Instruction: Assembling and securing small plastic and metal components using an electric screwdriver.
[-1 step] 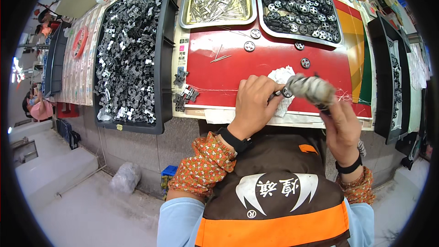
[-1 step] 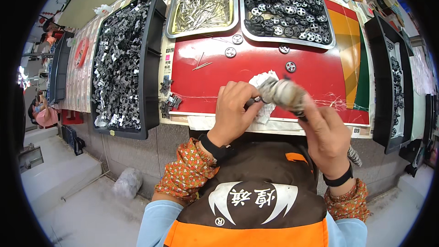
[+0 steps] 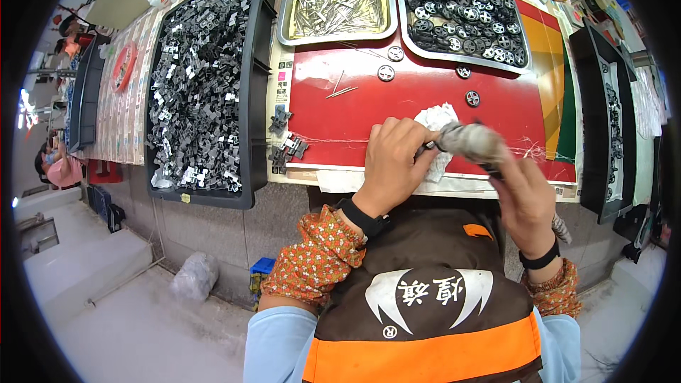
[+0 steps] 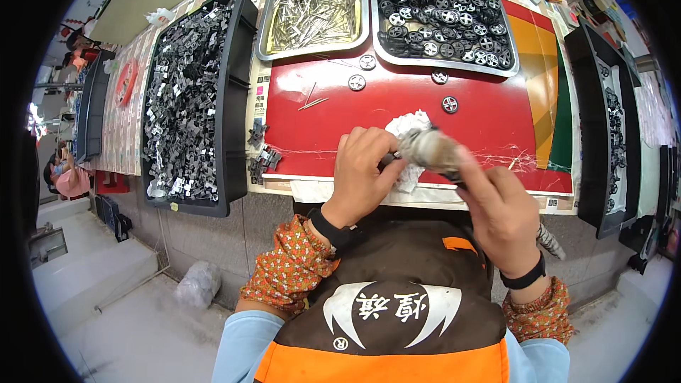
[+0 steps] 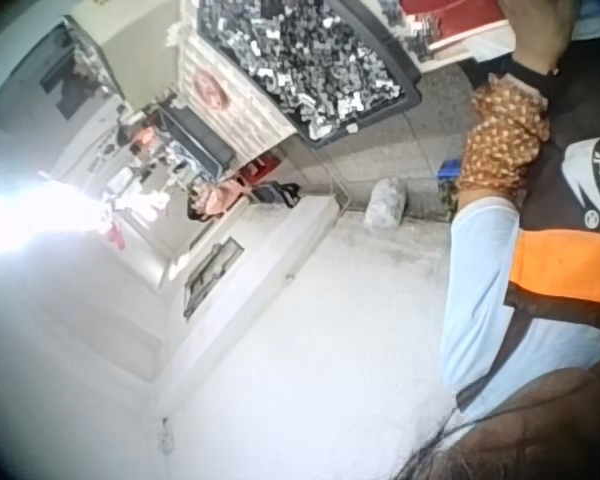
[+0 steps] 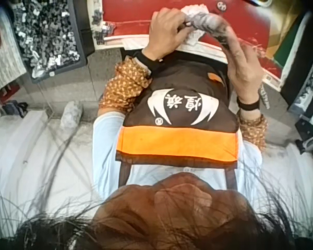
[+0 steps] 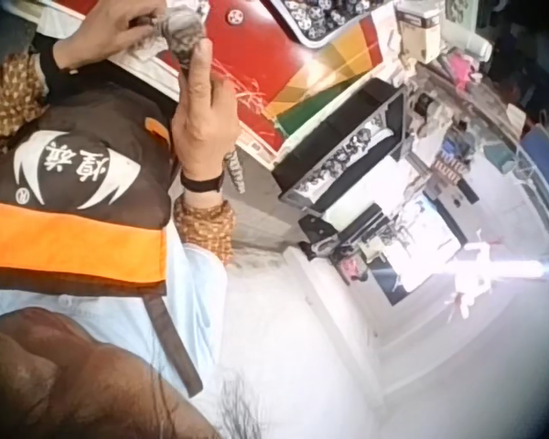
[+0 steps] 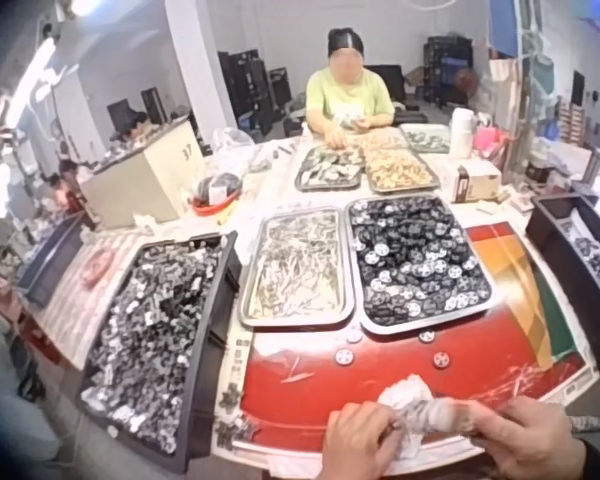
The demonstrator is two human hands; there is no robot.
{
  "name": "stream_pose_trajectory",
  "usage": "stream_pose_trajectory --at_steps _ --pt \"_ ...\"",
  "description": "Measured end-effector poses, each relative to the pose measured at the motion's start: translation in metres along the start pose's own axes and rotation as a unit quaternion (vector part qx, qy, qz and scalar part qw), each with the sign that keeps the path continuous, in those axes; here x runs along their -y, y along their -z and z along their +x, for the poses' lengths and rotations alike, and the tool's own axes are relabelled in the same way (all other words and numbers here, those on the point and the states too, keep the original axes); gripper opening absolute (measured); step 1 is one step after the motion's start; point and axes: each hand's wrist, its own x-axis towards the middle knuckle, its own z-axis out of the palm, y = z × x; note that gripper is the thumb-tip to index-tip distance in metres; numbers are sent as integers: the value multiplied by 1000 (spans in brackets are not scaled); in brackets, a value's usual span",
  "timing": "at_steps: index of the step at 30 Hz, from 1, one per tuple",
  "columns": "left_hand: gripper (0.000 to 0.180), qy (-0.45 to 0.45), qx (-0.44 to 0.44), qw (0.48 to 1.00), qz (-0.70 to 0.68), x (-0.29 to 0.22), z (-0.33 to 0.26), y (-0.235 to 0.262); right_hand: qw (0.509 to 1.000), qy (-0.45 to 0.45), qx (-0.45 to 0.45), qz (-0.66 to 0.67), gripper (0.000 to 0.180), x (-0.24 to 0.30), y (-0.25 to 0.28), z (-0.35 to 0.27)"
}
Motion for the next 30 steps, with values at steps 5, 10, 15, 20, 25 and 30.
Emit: stream_pose_trajectory --at_steps 5,10,15,20,25,30 --pt "23 8 3 1000 -9 1 -1 -1 1000 -18 9 -10 77 -16 -2 2" --pt "21 92 26 990 -105 -1 0 10 991 -89 -95 -34 69 -53 9 -1" --pt "22 235 34 834 -498 -12 -3 29 966 -154 -66 -200 68 -104 15 -28" --pt "29 292 33 775 -559 -27 -11 41 962 -182 -44 -199 69 -121 6 -42" --pt "35 327 37 754 -569 -44 -15 42 988 -99 -80 -86 48 -64 0 -12" --pt "30 337 54 738 -583 -46 -23 36 943 -94 56 314 61 11 -5 19"
